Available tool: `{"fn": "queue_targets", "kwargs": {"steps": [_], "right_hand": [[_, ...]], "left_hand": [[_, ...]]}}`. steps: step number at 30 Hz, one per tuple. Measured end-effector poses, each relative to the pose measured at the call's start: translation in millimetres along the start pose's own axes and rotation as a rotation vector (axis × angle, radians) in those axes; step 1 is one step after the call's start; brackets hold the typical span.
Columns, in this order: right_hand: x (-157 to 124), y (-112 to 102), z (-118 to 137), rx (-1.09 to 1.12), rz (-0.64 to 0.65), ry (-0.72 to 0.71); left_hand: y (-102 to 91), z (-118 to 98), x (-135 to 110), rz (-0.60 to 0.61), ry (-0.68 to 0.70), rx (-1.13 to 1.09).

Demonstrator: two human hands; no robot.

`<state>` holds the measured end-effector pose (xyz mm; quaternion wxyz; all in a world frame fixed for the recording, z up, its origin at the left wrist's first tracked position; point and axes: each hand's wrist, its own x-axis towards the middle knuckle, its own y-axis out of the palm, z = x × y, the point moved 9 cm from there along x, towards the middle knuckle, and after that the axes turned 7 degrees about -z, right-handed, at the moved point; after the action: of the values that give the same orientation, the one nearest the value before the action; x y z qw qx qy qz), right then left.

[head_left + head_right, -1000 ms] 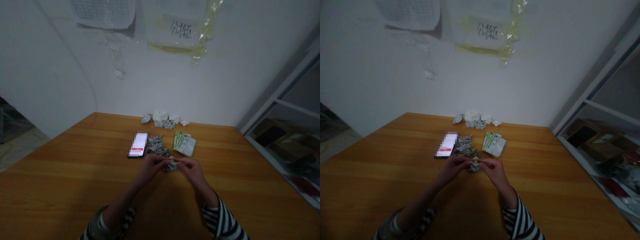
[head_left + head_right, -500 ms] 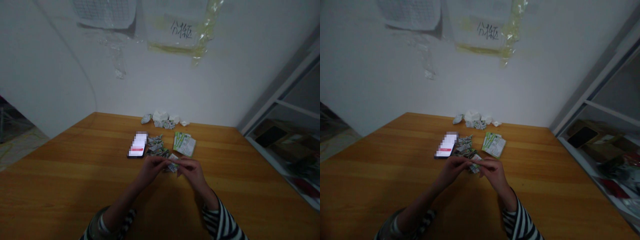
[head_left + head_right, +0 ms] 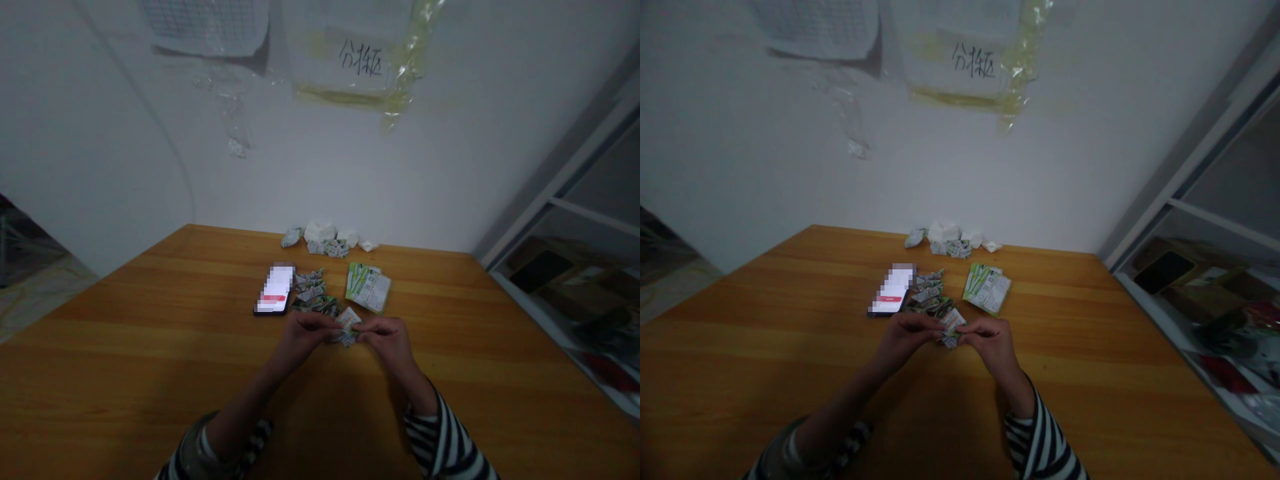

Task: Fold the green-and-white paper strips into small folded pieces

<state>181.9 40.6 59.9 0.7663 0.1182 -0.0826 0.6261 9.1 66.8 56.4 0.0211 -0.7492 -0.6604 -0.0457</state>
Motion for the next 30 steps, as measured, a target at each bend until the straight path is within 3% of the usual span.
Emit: {"fn": "queue_targets", "kwargs": {"steps": [8, 15, 21, 25, 30], "right_hand": [[-6, 8, -1, 0.06, -0.055, 0.038], [-12, 12, 1, 0.1, -0.135, 0.017], [-15, 16, -5, 0.174, -0.107, 0.064], [-14, 16, -4, 0.181, -0.073, 0.055], [-15, 27, -11, 0.121, 0.058, 0.088]], "left_hand": [[3.8, 13, -2, -0.079, -0.102, -0.163], [10.8, 10, -10, -0.118, -0.121, -0.279], [11.5, 13, -14, -0.188, -0.122, -0.338], [14.1, 18, -12, -0.142, -0.173, -0.335], [26.4, 28, -11, 0.02, -0.276, -0.306]]}}
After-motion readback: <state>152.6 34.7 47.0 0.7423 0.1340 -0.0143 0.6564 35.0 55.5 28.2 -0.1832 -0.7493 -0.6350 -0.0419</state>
